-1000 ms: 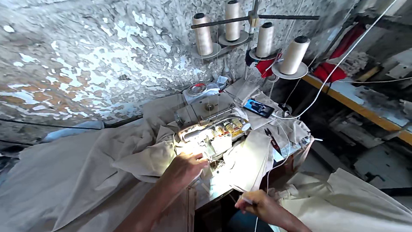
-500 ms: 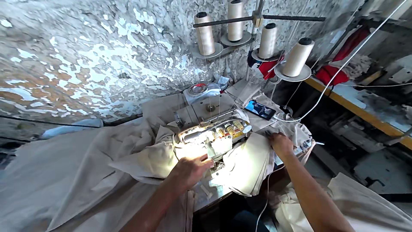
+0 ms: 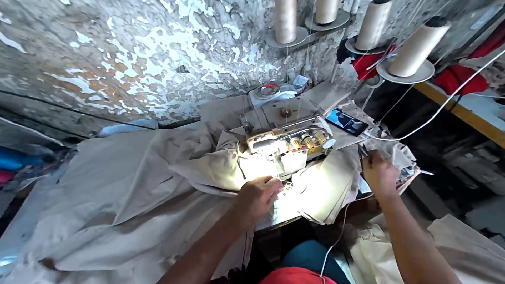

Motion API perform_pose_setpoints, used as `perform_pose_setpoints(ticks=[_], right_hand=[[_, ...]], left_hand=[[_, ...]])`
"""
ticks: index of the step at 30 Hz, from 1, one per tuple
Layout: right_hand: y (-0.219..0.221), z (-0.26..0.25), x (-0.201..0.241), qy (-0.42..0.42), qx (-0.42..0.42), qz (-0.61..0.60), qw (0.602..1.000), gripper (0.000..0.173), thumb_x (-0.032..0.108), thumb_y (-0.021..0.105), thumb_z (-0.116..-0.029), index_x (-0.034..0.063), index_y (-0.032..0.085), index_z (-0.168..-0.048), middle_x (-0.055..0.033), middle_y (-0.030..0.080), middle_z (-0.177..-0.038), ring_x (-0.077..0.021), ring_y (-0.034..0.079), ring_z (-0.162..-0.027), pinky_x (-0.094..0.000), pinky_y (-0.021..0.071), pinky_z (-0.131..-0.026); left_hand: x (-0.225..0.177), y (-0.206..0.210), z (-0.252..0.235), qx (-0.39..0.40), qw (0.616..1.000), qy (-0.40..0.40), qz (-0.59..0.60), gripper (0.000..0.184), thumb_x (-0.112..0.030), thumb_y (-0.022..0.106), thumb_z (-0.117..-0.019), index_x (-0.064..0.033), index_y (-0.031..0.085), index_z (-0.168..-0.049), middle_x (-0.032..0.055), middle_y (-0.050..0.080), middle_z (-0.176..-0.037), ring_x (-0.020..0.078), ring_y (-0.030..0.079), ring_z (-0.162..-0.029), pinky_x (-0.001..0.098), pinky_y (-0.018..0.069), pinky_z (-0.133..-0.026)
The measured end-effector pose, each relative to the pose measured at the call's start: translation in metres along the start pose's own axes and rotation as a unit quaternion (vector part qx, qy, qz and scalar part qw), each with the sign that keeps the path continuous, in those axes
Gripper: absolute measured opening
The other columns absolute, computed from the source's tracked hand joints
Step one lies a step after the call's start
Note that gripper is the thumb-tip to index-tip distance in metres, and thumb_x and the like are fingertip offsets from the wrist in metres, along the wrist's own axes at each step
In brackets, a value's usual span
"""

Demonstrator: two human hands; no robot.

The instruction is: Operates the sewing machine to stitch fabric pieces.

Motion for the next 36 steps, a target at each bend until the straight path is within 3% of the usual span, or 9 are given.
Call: perform_pose_setpoints(ticks=[2,4,5,7,10,13,17,20,36], right_hand=[[-0.01,0.028,0.007,-0.032,-0.034,-0.143,0.989,0.034,0.016,0.046,-0.107,-0.0091,0.064,-0.121,-0.0273,0.068,-0.093,-0.0409,0.067,-0.083,-0.06,0.0513,-0.078],[0.0,0.056,0.015,-0.03,0.006,-0.299,0.954,0.033,0.018,0.045,-0.1076,-0.0068,0.062,-0.121,-0.0047,0.063,-0.084,-0.008,0.06,-0.069,-0.029,0.0544,-0.067],[0.007,0.071,0.022,-0.024,0.042,-0.379,0.924,0.032,0.016,0.046,-0.1069,-0.0068,0.061,-0.123,0.0016,0.062,-0.081,-0.0016,0.059,-0.064,-0.0223,0.0547,-0.063],[0.021,0.096,0.039,-0.004,0.12,-0.463,0.878,0.03,0.013,0.047,-0.1055,-0.005,0.06,-0.125,0.0055,0.063,-0.076,-0.0006,0.059,-0.058,-0.0201,0.0545,-0.056],[0.04,0.121,0.066,-0.009,0.197,-0.453,0.87,0.029,0.012,0.048,-0.105,-0.0024,0.064,-0.125,0.0043,0.063,-0.079,0.0012,0.055,-0.057,-0.0168,0.0484,-0.052],[0.053,0.136,0.096,-0.093,0.215,-0.432,0.871,0.029,0.015,0.054,-0.1039,-0.0004,0.069,-0.123,0.0035,0.069,-0.088,0.0062,0.054,-0.065,-0.0131,0.0468,-0.06],[0.056,0.166,0.13,-0.181,0.262,-0.514,0.796,0.037,0.019,0.072,-0.0924,-0.0032,0.069,-0.121,0.0037,0.072,-0.093,0.0085,0.059,-0.072,-0.0118,0.0506,-0.067],[0.045,0.182,0.136,-0.235,0.237,-0.548,0.767,0.035,0.015,0.08,-0.0864,-0.0029,0.072,-0.116,0.0025,0.071,-0.092,0.0092,0.058,-0.074,-0.0092,0.0505,-0.069],[0.01,0.196,0.135,-0.337,0.148,-0.533,0.762,0.024,0.014,0.078,-0.089,0.0089,0.076,-0.113,0.0052,0.074,-0.097,0.0089,0.062,-0.085,-0.0076,0.0513,-0.076]], left_hand=[[-0.017,0.003,0.011,0.01,1.0,0.004,-0.002,0.02,-0.012,0.057,-0.1009,-0.0006,0.073,-0.095,0.0151,0.07,-0.085,0.0276,0.072,-0.077,0.0393,0.0595,-0.071],[-0.033,0.008,0.028,0.01,0.999,0.031,-0.011,0.018,-0.011,0.058,-0.0993,-0.0026,0.073,-0.092,0.0129,0.069,-0.083,0.026,0.07,-0.077,0.0363,0.059,-0.07],[-0.042,0.012,0.037,0.017,0.999,0.043,-0.01,0.017,-0.01,0.059,-0.0981,-0.0031,0.072,-0.09,0.0124,0.069,-0.083,0.0262,0.071,-0.077,0.0366,0.0592,-0.069],[-0.061,0.019,0.055,0.04,0.997,0.067,0.001,0.018,-0.01,0.058,-0.0988,-0.0051,0.072,-0.089,0.0107,0.068,-0.082,0.0253,0.07,-0.076,0.0362,0.0591,-0.066],[-0.081,0.022,0.072,0.058,0.993,0.097,0.021,0.017,-0.008,0.057,-0.0989,-0.0066,0.07,-0.089,0.0091,0.066,-0.08,0.0231,0.068,-0.075,0.0321,0.0576,-0.064],[-0.083,0.008,0.074,0.026,0.996,0.076,0.032,0.018,-0.014,0.057,-0.1016,-0.0076,0.071,-0.092,0.0087,0.068,-0.084,0.0211,0.07,-0.081,0.0296,0.0584,-0.071],[-0.071,-0.01,0.069,-0.042,0.997,0.029,0.051,0.025,-0.023,0.055,-0.1046,-0.0088,0.073,-0.093,0.0072,0.07,-0.085,0.017,0.069,-0.083,0.0268,0.0564,-0.074],[-0.063,-0.014,0.068,-0.065,0.996,0.004,0.057,0.026,-0.024,0.055,-0.1046,-0.0086,0.072,-0.094,0.0066,0.07,-0.086,0.0135,0.068,-0.083,0.0225,0.0546,-0.075],[-0.043,-0.004,0.071,-0.056,0.975,-0.083,0.198,0.023,-0.018,0.058,-0.1036,-0.0015,0.072,-0.098,0.0073,0.069,-0.09,0.0043,0.063,-0.086,0.0154,0.0493,-0.081]])
Point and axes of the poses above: each hand's wrist, its own z-axis away from the middle knuckle, its own y-axis out of the palm, x = y × z, the point moved 9 cm from there along -z, towards the middle knuckle
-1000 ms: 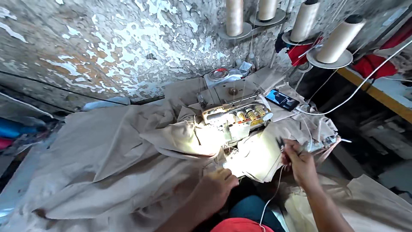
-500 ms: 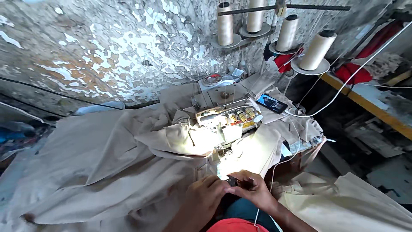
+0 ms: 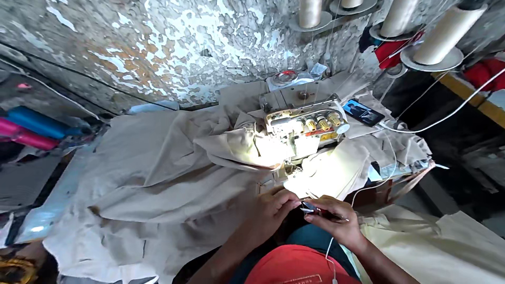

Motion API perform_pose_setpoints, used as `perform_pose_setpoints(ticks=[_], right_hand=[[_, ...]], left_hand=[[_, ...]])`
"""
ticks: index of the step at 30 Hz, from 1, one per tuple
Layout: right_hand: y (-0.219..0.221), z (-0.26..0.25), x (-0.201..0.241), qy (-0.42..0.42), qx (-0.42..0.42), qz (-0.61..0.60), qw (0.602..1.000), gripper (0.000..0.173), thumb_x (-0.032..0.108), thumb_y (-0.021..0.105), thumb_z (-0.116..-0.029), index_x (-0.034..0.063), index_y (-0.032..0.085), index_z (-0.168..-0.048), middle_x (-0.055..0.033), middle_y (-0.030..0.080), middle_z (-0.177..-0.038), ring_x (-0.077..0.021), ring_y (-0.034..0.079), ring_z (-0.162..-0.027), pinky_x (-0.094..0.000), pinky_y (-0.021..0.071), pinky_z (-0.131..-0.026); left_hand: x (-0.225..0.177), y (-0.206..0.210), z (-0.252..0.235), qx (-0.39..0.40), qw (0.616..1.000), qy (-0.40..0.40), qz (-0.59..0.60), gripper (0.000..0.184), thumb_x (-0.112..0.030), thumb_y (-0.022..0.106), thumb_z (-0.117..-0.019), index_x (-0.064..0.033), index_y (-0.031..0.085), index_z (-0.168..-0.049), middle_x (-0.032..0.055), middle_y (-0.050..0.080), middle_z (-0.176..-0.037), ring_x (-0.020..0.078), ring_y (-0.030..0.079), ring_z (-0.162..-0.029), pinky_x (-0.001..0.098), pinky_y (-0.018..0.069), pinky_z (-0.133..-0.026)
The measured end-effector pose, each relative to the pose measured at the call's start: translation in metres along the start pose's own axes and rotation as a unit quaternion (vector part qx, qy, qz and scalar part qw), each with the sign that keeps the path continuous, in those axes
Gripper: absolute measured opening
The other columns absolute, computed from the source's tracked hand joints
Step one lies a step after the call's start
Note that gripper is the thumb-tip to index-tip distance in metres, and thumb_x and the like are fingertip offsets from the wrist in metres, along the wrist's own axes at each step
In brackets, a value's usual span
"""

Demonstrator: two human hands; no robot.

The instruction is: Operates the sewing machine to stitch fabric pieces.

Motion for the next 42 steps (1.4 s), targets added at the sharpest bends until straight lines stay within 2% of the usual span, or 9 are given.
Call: perform_pose_setpoints(ticks=[9,16,22,29,33,36,38,40,42], right_hand=[[-0.005,-0.002,0.0,0.004,-0.018,-0.004,1.0,0.019,0.012,0.074,-0.0924,0.0111,0.078,-0.11,0.0059,0.075,-0.097,0.0066,0.065,-0.088,-0.01,0.0541,-0.079],[-0.093,-0.01,-0.049,0.224,-0.202,0.164,0.939,0.033,0.016,0.062,-0.099,-0.0048,0.066,-0.125,-0.0022,0.069,-0.09,0.0036,0.055,-0.063,-0.0147,0.0476,-0.058],[-0.191,-0.044,-0.074,0.296,-0.199,0.44,0.824,0.037,0.02,0.051,-0.1073,-0.0052,0.066,-0.129,-0.0316,0.065,-0.122,-0.0487,0.066,-0.105,-0.0654,0.0487,-0.091],[-0.229,-0.055,-0.135,0.431,-0.093,0.566,0.697,0.035,0.022,0.051,-0.1073,0.0105,0.066,-0.137,-0.0261,0.057,-0.14,-0.0476,0.054,-0.129,-0.0643,0.0453,-0.099],[-0.217,-0.05,-0.117,0.329,-0.141,0.585,0.728,0.034,0.016,0.054,-0.1048,0.0033,0.067,-0.134,-0.0278,0.06,-0.137,-0.0529,0.054,-0.125,-0.0664,0.0459,-0.096],[-0.182,-0.045,-0.054,0.122,-0.201,0.595,0.768,0.035,0.02,0.056,-0.1036,-0.0053,0.071,-0.122,-0.032,0.067,-0.116,-0.0551,0.064,-0.104,-0.0664,0.0509,-0.084],[-0.165,-0.031,-0.019,0.073,-0.249,0.534,0.805,0.047,0.031,0.044,-0.107,-0.0032,0.076,-0.11,-0.0221,0.074,-0.095,-0.0362,0.071,-0.082,-0.0522,0.0546,-0.072],[-0.151,-0.016,-0.016,0.111,-0.271,0.348,0.891,0.053,0.036,0.037,-0.1101,-0.0017,0.075,-0.106,0.0034,0.067,-0.076,0.002,0.055,-0.06,-0.0175,0.0475,-0.057],[-0.125,-0.005,-0.032,0.183,-0.255,0.11,0.943,0.046,0.027,0.036,-0.11,-0.0039,0.069,-0.114,0.0126,0.063,-0.067,0.0079,0.051,-0.05,-0.0119,0.0452,-0.048]], left_hand=[[0.007,0.002,0.004,-0.008,1.0,-0.01,0.002,0.023,-0.019,0.059,-0.1027,-0.0018,0.073,-0.097,0.0072,0.071,-0.089,0.0038,0.064,-0.084,0.0156,0.0509,-0.08],[0.023,0.003,0.005,-0.046,0.996,-0.063,0.044,0.019,-0.015,0.061,-0.0998,-0.0003,0.073,-0.097,0.0046,0.07,-0.092,-0.0033,0.064,-0.086,0.0112,0.0515,-0.081],[0.043,0.007,0.001,-0.114,0.962,-0.131,0.21,0.009,-0.003,0.061,-0.096,-0.0037,0.07,-0.098,-0.0089,0.067,-0.085,-0.0072,0.059,-0.069,0.0099,0.05,-0.063],[0.056,0.007,0.007,-0.208,0.892,-0.183,0.357,0.019,-0.002,0.06,-0.0968,-0.0148,0.074,-0.096,-0.0087,0.072,-0.083,-0.0027,0.063,-0.065,0.0142,0.054,-0.061],[0.063,0.002,0.011,-0.241,0.874,-0.17,0.387,0.016,-0.008,0.063,-0.0973,-0.0155,0.077,-0.094,-0.0016,0.074,-0.107,0.0091,0.072,-0.091,0.0256,0.0609,-0.083],[0.06,-0.002,0.015,-0.26,0.861,-0.172,0.402,0.017,-0.006,0.062,-0.0974,-0.0135,0.077,-0.095,0.0018,0.075,-0.107,0.0127,0.074,-0.088,0.0291,0.0629,-0.08],[0.057,-0.005,0.018,-0.267,0.854,-0.173,0.412,0.018,-0.006,0.061,-0.0981,-0.0132,0.077,-0.096,0.002,0.076,-0.105,0.0122,0.074,-0.083,0.0287,0.0633,-0.076],[0.056,-0.007,0.02,-0.271,0.847,-0.173,0.423,0.018,-0.008,0.061,-0.0991,-0.0147,0.078,-0.096,0.0016,0.076,-0.105,0.0119,0.074,-0.083,0.0287,0.0634,-0.077],[0.054,-0.008,0.021,-0.27,0.84,-0.171,0.439,0.017,-0.012,0.062,-0.1001,-0.0162,0.078,-0.096,0.0015,0.076,-0.105,0.0113,0.074,-0.083,0.0287,0.0632,-0.077]])
Point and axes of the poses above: each hand's wrist, its own z-axis away from the middle knuckle, its own y-axis out of the palm, x = y × z, the point moved 9 cm from there along -z, towards the middle knuckle
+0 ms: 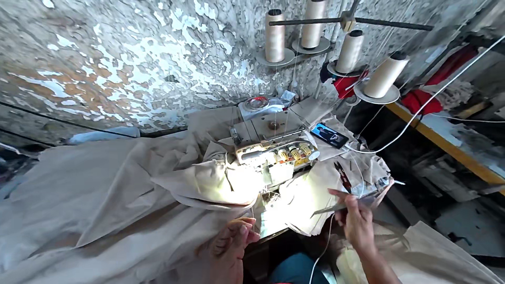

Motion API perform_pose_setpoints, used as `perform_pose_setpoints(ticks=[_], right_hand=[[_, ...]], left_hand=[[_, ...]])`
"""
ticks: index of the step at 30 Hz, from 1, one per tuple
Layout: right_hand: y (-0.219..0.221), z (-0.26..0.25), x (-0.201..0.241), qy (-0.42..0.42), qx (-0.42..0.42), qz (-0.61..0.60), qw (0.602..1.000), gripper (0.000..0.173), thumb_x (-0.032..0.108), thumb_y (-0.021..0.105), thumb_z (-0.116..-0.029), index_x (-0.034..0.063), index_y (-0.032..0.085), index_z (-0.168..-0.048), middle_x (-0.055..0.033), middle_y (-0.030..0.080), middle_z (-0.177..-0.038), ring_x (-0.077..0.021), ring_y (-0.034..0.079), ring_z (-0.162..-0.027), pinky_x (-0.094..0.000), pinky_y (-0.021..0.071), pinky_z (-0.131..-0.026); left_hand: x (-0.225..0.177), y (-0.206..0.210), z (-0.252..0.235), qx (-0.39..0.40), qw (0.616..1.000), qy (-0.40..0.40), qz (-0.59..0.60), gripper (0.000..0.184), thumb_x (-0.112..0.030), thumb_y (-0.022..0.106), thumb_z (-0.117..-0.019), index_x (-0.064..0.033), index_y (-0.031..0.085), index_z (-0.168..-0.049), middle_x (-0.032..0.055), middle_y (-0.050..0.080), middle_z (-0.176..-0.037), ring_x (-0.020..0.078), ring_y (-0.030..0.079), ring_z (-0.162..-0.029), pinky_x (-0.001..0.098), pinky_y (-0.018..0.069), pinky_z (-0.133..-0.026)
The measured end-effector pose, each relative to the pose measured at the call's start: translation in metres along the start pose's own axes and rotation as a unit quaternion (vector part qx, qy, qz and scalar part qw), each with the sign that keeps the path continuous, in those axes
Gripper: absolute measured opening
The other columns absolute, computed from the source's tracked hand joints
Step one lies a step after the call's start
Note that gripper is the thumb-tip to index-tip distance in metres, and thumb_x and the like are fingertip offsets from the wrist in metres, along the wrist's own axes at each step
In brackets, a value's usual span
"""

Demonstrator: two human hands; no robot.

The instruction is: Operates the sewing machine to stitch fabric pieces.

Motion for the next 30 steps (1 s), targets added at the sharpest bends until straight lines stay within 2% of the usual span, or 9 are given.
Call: perform_pose_setpoints(ticks=[3,6,9,12,17,20,23,26,30], right_hand=[[0.04,0.026,-0.017,0.113,0.097,-0.162,0.975,0.036,0.017,0.039,-0.1083,-0.0012,0.067,-0.121,0.0011,0.079,-0.086,-0.0009,0.065,-0.056,-0.0174,0.0532,-0.052],[0.067,0.04,-0.019,0.15,0.128,-0.212,0.957,0.026,0.006,0.054,-0.1022,-0.0019,0.07,-0.12,-0.006,0.079,-0.103,-0.0082,0.073,-0.073,-0.0221,0.0593,-0.062],[0.082,0.044,-0.015,0.142,0.124,-0.253,0.949,0.022,-0.004,0.065,-0.0912,0.0012,0.075,-0.11,-0.0084,0.079,-0.102,-0.0126,0.076,-0.081,-0.025,0.0622,-0.068],[0.092,0.048,-0.01,0.104,0.136,-0.286,0.943,0.019,-0.003,0.072,-0.0862,0.0085,0.077,-0.101,-0.006,0.078,-0.092,-0.0125,0.075,-0.078,-0.0264,0.0631,-0.07],[0.099,0.057,-0.005,0.087,0.159,-0.333,0.925,0.011,0.001,0.056,-0.1007,0.0119,0.06,-0.103,-0.0091,0.078,-0.084,-0.0157,0.076,-0.068,-0.0258,0.0628,-0.064],[0.097,0.059,-0.001,0.062,0.165,-0.304,0.936,0.011,0.006,0.06,-0.0999,0.0126,0.065,-0.107,-0.0078,0.079,-0.093,-0.0136,0.076,-0.072,-0.0247,0.0625,-0.066],[0.098,0.059,0.01,0.009,0.172,-0.252,0.952,0.017,0.011,0.065,-0.0988,0.0149,0.073,-0.113,-0.0019,0.079,-0.102,-0.01,0.076,-0.08,-0.0242,0.0632,-0.073],[0.103,0.059,0.025,-0.065,0.175,-0.218,0.958,0.022,0.008,0.07,-0.0951,0.0205,0.076,-0.113,0.0031,0.078,-0.104,-0.0088,0.076,-0.086,-0.0243,0.0638,-0.077],[0.118,0.062,0.041,-0.161,0.184,-0.171,0.954,0.021,0.006,0.072,-0.092,0.0204,0.076,-0.107,0.0062,0.077,-0.109,-0.0059,0.074,-0.094,-0.0219,0.0621,-0.083]], left_hand=[[0.0,-0.004,0.004,-0.011,0.999,-0.01,0.034,0.019,-0.011,0.059,-0.1014,-0.015,0.077,-0.096,0.004,0.076,-0.104,0.0127,0.074,-0.081,0.0297,0.0633,-0.077],[0.0,-0.011,0.005,-0.058,0.996,-0.024,0.06,0.027,-0.005,0.051,-0.1031,-0.0125,0.075,-0.094,0.0048,0.077,-0.098,0.0139,0.074,-0.078,0.0314,0.0642,-0.075],[0.003,-0.017,0.007,-0.101,0.992,-0.037,0.069,0.031,-0.001,0.045,-0.104,-0.0095,0.073,-0.093,0.0061,0.077,-0.098,0.0156,0.075,-0.081,0.0325,0.0641,-0.079],[0.003,-0.021,0.009,-0.124,0.989,-0.031,0.08,0.03,0.0,0.046,-0.1027,-0.0089,0.073,-0.092,0.0079,0.077,-0.102,0.018,0.076,-0.091,0.0333,0.0629,-0.085],[-0.007,-0.022,0.009,-0.122,0.99,-0.002,0.068,0.029,-0.002,0.048,-0.1027,-0.0112,0.073,-0.091,0.0064,0.077,-0.103,0.0168,0.076,-0.092,0.033,0.0635,-0.084],[-0.01,-0.022,0.008,-0.13,0.99,0.028,0.035,0.028,0.0,0.052,-0.0992,-0.0117,0.074,-0.087,0.0043,0.076,-0.108,0.015,0.073,-0.102,0.0312,0.0606,-0.09],[-0.002,-0.021,0.009,-0.159,0.987,-0.033,0.016,0.026,0.0,0.048,-0.1012,-0.008,0.07,-0.09,0.0029,0.075,-0.113,0.0127,0.071,-0.105,0.0302,0.0589,-0.091],[0.022,-0.016,0.012,-0.171,0.972,-0.154,0.052,0.022,-0.006,0.045,-0.1068,-0.0028,0.067,-0.106,0.0041,0.073,-0.107,0.0134,0.071,-0.095,0.0306,0.0588,-0.085],[0.043,-0.009,0.017,-0.167,0.951,-0.241,0.103,0.017,-0.01,0.046,-0.1082,-0.0041,0.062,-0.11,0.0058,0.069,-0.107,0.016,0.068,-0.094,0.0327,0.0574,-0.085]])
Point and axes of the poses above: each hand's wrist, its own z-axis away from the middle knuckle, its own y-axis out of the palm, x = y × z, the point moved 9 cm from there along -z, towards the middle knuckle
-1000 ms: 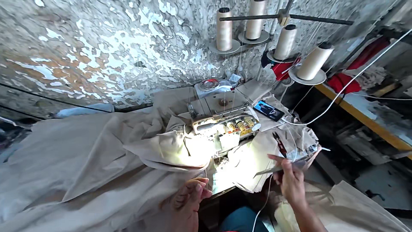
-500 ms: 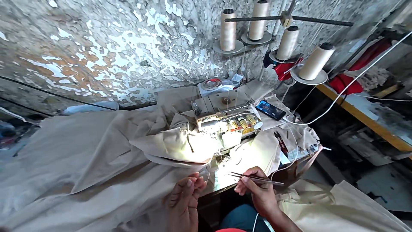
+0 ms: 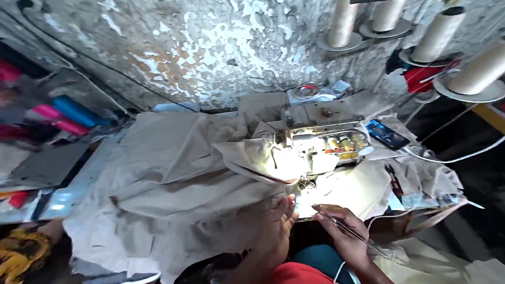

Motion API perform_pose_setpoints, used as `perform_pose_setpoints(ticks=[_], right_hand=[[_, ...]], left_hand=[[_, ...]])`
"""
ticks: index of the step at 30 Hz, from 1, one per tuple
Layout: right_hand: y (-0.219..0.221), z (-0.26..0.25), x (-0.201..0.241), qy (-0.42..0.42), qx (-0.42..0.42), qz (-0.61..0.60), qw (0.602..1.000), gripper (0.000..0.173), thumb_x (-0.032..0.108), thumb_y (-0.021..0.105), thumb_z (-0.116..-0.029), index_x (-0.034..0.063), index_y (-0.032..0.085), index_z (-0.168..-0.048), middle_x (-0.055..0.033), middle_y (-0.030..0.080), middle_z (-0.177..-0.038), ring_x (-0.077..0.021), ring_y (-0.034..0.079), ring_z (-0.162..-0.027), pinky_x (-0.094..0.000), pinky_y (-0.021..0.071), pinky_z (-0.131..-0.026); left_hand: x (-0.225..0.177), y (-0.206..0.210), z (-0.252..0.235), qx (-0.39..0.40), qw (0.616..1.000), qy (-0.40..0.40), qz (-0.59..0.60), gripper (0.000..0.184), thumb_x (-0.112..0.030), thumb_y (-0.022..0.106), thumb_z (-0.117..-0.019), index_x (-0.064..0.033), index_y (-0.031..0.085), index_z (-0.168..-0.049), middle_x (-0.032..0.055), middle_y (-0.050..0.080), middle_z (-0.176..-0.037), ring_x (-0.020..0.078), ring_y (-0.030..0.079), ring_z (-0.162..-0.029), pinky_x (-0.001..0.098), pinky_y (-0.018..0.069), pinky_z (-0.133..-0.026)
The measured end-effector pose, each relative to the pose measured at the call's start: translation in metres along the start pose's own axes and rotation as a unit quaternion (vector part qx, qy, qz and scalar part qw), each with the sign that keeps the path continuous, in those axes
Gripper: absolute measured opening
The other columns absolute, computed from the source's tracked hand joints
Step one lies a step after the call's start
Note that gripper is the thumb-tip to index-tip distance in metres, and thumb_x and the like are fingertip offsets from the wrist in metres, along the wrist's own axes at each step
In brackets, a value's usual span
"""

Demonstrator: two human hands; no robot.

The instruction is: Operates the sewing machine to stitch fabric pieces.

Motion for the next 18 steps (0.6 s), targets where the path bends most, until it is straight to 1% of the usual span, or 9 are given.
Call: perform_pose_setpoints(ticks=[2,5,7,8,10,12,14,16,18], right_hand=[[0.01,-0.002,0.003,-0.012,0.012,0.014,1.0,0.021,0.006,0.072,-0.0917,0.0198,0.076,-0.108,0.0062,0.076,-0.112,-0.0046,0.073,-0.097,-0.0203,0.0607,-0.085],[0.02,-0.003,0.006,-0.031,0.019,0.021,0.999,0.018,0.007,0.071,-0.0942,0.0191,0.073,-0.108,0.0049,0.075,-0.117,-0.0047,0.072,-0.102,-0.0194,0.0596,-0.087],[0.024,-0.005,0.007,-0.047,0.022,0.027,0.998,0.015,0.008,0.068,-0.0963,0.0178,0.073,-0.107,0.0036,0.074,-0.121,-0.0065,0.07,-0.11,-0.0209,0.0585,-0.092],[0.025,-0.006,0.007,-0.051,0.021,0.028,0.998,0.014,0.009,0.068,-0.097,0.0176,0.073,-0.107,0.0031,0.073,-0.122,-0.0074,0.07,-0.112,-0.0218,0.0586,-0.093],[0.025,-0.006,0.007,-0.056,0.015,0.027,0.998,0.015,0.009,0.067,-0.0978,0.0188,0.073,-0.108,0.0027,0.075,-0.121,-0.0082,0.072,-0.106,-0.022,0.0602,-0.089],[0.025,-0.005,0.006,-0.055,0.012,0.018,0.998,0.017,0.01,0.067,-0.0978,0.0209,0.071,-0.11,0.0042,0.076,-0.116,-0.0076,0.074,-0.099,-0.0216,0.0611,-0.086],[0.023,-0.003,0.004,-0.045,0.006,0.008,0.999,0.017,0.011,0.069,-0.0971,0.0229,0.071,-0.11,0.0051,0.077,-0.111,-0.0077,0.075,-0.096,-0.0221,0.0618,-0.084],[0.023,-0.003,0.003,-0.043,0.001,0.004,0.999,0.016,0.011,0.07,-0.0966,0.0228,0.071,-0.108,0.0041,0.077,-0.11,-0.0088,0.075,-0.096,-0.023,0.0621,-0.085],[0.024,-0.004,0.003,-0.05,0.005,0.004,0.999,0.017,0.01,0.068,-0.0971,0.0221,0.071,-0.109,0.0037,0.077,-0.113,-0.009,0.075,-0.099,-0.0228,0.0613,-0.087]], left_hand=[[0.004,0.001,0.0,-0.001,1.0,-0.02,0.017,0.017,-0.012,0.046,-0.1087,-0.0059,0.062,-0.109,0.0056,0.069,-0.106,0.0168,0.069,-0.094,0.0335,0.0577,-0.085],[0.009,0.004,0.001,0.009,0.999,-0.036,0.03,0.015,-0.012,0.047,-0.1087,-0.0072,0.06,-0.11,0.0052,0.068,-0.105,0.0167,0.069,-0.095,0.0334,0.0575,-0.086],[0.01,0.007,0.002,0.009,0.999,-0.036,0.035,0.011,-0.01,0.05,-0.107,-0.0064,0.06,-0.11,0.0049,0.068,-0.103,0.0156,0.068,-0.094,0.0323,0.057,-0.086],[0.01,0.008,0.002,0.009,0.999,-0.033,0.04,0.01,-0.009,0.052,-0.1061,-0.0058,0.061,-0.11,0.0051,0.068,-0.102,0.0154,0.068,-0.093,0.032,0.057,-0.086],[0.011,0.01,0.001,0.016,0.998,-0.03,0.05,0.009,-0.008,0.054,-0.105,-0.0053,0.063,-0.107,0.0055,0.068,-0.099,0.0161,0.068,-0.09,0.0328,0.0579,-0.085],[0.013,0.011,-0.001,0.031,0.998,-0.027,0.053,0.01,-0.007,0.053,-0.1052,-0.0044,0.063,-0.107,0.0065,0.068,-0.098,0.0169,0.069,-0.09,0.0335,0.0584,-0.086],[0.014,0.012,-0.002,0.042,0.997,-0.026,0.058,0.012,-0.006,0.052,-0.1056,-0.0032,0.063,-0.108,0.0078,0.069,-0.099,0.0172,0.069,-0.09,0.0334,0.0587,-0.086],[0.015,0.013,-0.002,0.043,0.997,-0.027,0.06,0.011,-0.006,0.052,-0.1054,-0.0039,0.063,-0.107,0.007,0.069,-0.099,0.0164,0.069,-0.09,0.0327,0.0586,-0.085],[0.015,0.014,-0.002,0.045,0.997,-0.027,0.061,0.011,-0.007,0.052,-0.1055,-0.0046,0.063,-0.106,0.0067,0.069,-0.099,0.0162,0.069,-0.09,0.0323,0.0583,-0.085]])
Point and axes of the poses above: each hand's wrist, its own z-axis away from the middle knuckle, its own y-axis out of the palm, x = y × z, the point moved 9 cm from there along -z, towards the middle knuckle
